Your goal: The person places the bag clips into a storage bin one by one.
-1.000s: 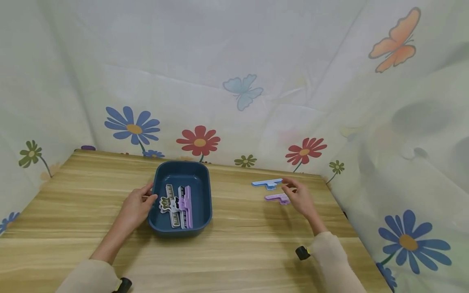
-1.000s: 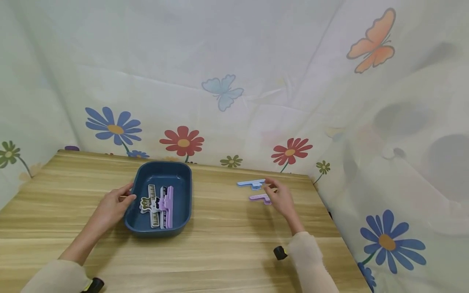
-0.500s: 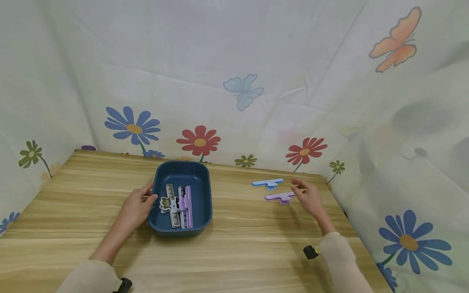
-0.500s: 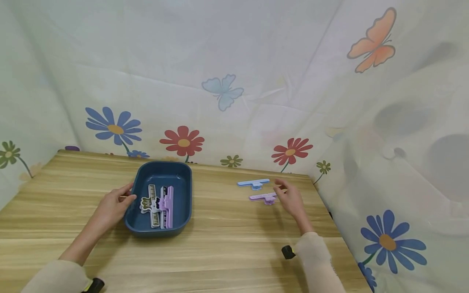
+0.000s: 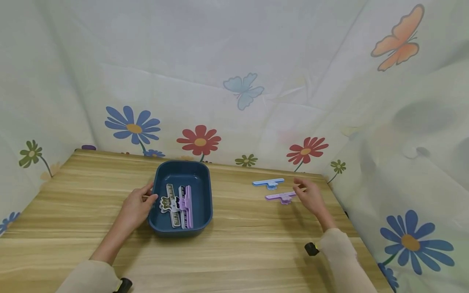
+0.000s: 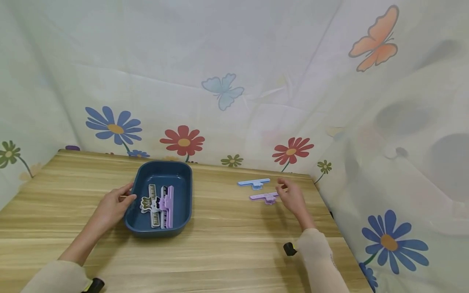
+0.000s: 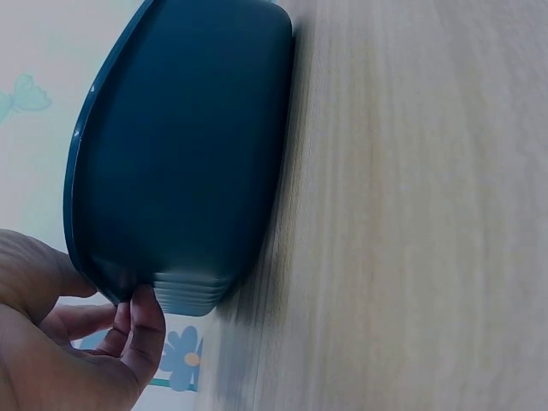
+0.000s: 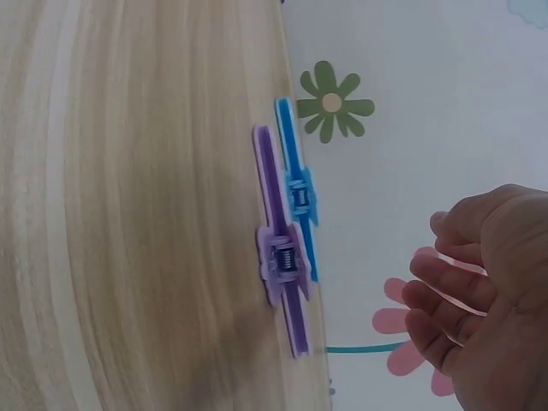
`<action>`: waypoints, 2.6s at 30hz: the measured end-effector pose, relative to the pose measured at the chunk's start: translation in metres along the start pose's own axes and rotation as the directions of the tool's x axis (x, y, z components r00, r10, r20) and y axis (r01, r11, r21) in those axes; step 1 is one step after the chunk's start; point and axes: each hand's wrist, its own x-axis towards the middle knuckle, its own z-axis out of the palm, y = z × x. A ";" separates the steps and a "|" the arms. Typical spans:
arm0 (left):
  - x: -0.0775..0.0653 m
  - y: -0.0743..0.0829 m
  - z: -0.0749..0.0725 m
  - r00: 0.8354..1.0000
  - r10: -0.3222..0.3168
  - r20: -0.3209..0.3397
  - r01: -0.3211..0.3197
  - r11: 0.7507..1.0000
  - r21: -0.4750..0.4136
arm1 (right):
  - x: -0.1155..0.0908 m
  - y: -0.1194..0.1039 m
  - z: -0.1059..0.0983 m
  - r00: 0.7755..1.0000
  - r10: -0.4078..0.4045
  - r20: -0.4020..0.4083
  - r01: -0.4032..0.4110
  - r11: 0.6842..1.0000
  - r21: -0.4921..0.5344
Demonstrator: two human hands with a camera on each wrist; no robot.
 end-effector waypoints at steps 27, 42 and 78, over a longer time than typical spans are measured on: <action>-0.001 0.001 -0.001 1.000 0.003 -0.003 -0.003 1.000 -0.017 | -0.002 0.005 0.045 0.982 0.029 0.187 0.004 0.986 -0.169; -0.001 0.001 -0.001 1.000 -0.006 0.005 0.006 1.000 -0.003 | -0.011 0.005 0.051 0.978 0.144 0.154 -0.099 0.959 -0.264; 0.000 -0.001 0.000 1.000 -0.003 0.012 0.003 1.000 0.009 | -0.020 0.004 0.035 0.928 0.372 0.006 -0.356 0.892 -0.279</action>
